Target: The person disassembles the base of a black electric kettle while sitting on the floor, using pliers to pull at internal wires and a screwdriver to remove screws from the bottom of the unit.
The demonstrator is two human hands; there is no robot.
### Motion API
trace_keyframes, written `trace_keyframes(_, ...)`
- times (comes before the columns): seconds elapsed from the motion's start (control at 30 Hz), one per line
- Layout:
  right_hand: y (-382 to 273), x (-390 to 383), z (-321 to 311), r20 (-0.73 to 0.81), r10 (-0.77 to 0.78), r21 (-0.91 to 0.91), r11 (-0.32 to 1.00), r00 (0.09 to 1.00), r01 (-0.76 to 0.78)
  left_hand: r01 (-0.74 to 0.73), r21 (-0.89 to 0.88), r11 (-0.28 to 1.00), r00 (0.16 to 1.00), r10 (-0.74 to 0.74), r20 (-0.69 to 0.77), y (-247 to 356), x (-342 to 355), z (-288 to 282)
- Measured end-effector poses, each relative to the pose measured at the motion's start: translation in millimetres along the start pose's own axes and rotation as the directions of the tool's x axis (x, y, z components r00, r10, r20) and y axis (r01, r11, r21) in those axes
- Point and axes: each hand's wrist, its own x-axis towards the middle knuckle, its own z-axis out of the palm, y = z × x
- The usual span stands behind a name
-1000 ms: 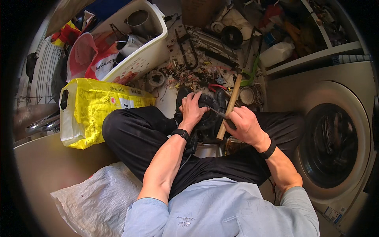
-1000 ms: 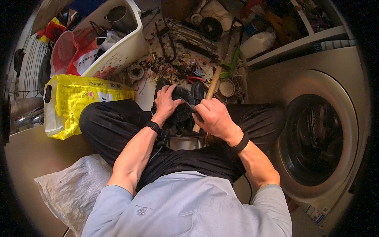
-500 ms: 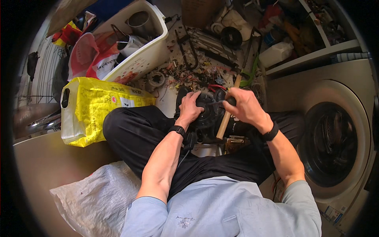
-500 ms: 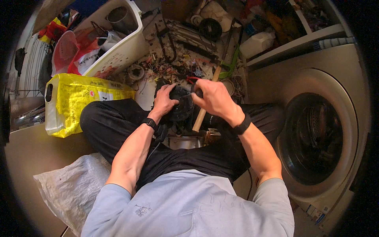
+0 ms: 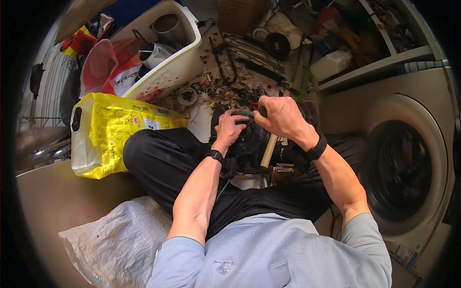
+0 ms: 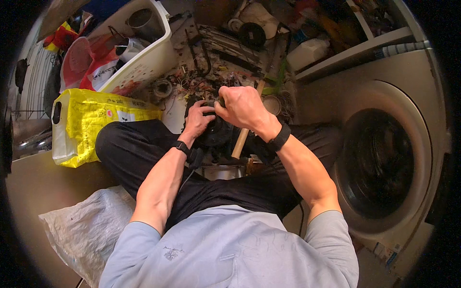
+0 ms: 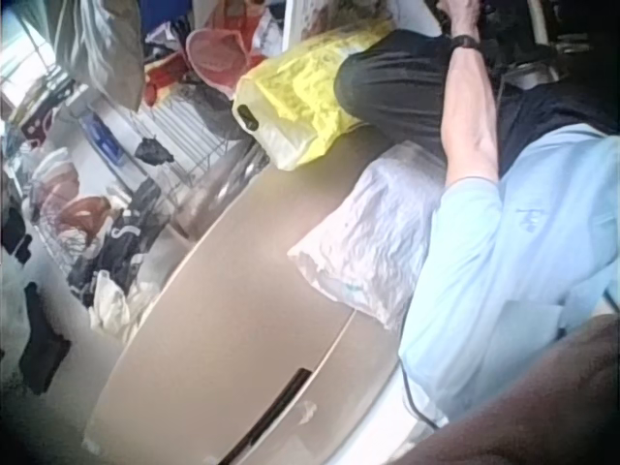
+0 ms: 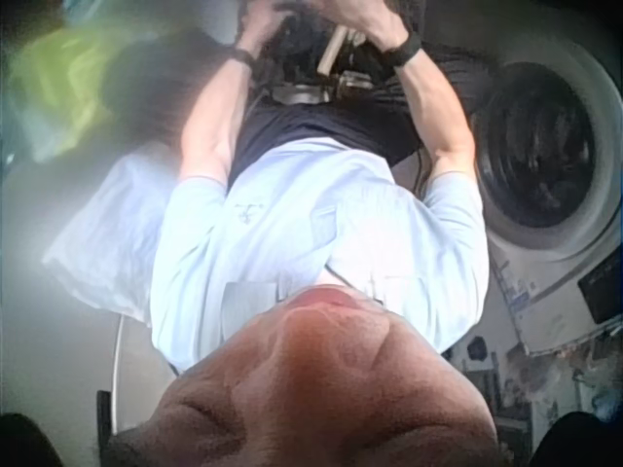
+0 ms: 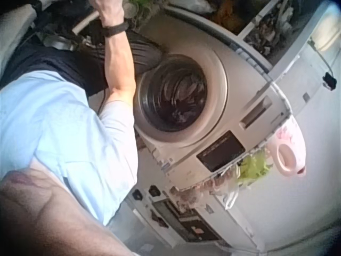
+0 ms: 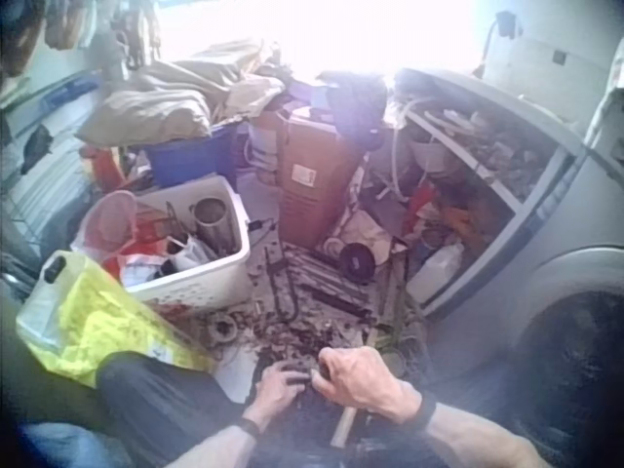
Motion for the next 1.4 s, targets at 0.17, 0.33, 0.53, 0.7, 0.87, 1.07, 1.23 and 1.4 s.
trace_keyframes(0.17,4.6,5.2,1.8,-0.018,-0.018,-0.026,1.000,1.000,0.018,-0.116,-0.008,0.993,0.993,0.116,0.028,-16.2,9.2,3.0)
trace_keyframes(0.33,6.0,-0.7,-0.1,-0.009,0.008,-0.032,0.999,1.000,-0.008,-0.088,0.036,0.995,0.996,0.087,0.034,-2.1,4.3,5.5)
trace_keyframes(0.53,3.2,-3.1,-0.5,-0.031,-0.045,-0.025,0.999,0.998,0.045,-0.086,0.011,0.996,0.996,0.086,0.011,-8.3,5.4,2.9)
trace_keyframes(0.7,5.9,-3.8,-1.0,-0.015,-0.048,-0.045,0.998,0.999,0.047,-0.055,-0.015,0.998,0.998,0.055,0.021,-5.2,5.8,4.1)
trace_keyframes(0.87,2.2,-4.7,2.5,-0.019,-0.054,-0.054,0.997,0.998,0.053,-0.057,0.020,0.998,0.998,0.057,0.001,-6.7,6.7,5.4)
trace_keyframes(1.07,-5.9,-1.9,4.1,-0.006,-0.091,-0.082,0.993,0.996,0.090,-0.056,0.028,0.998,0.998,0.057,-0.024,-5.4,5.1,6.6)
trace_keyframes(1.23,-9.4,1.1,6.3,0.012,-0.064,-0.082,0.995,0.998,0.065,-0.048,0.019,0.999,0.998,0.048,-0.026,-3.5,4.6,6.4)
trace_keyframes(1.4,-1.5,-3.3,3.0,-0.065,0.132,-0.052,0.989,0.989,-0.135,-0.039,-0.046,0.998,0.999,0.038,-0.015,-9.9,7.2,1.3)
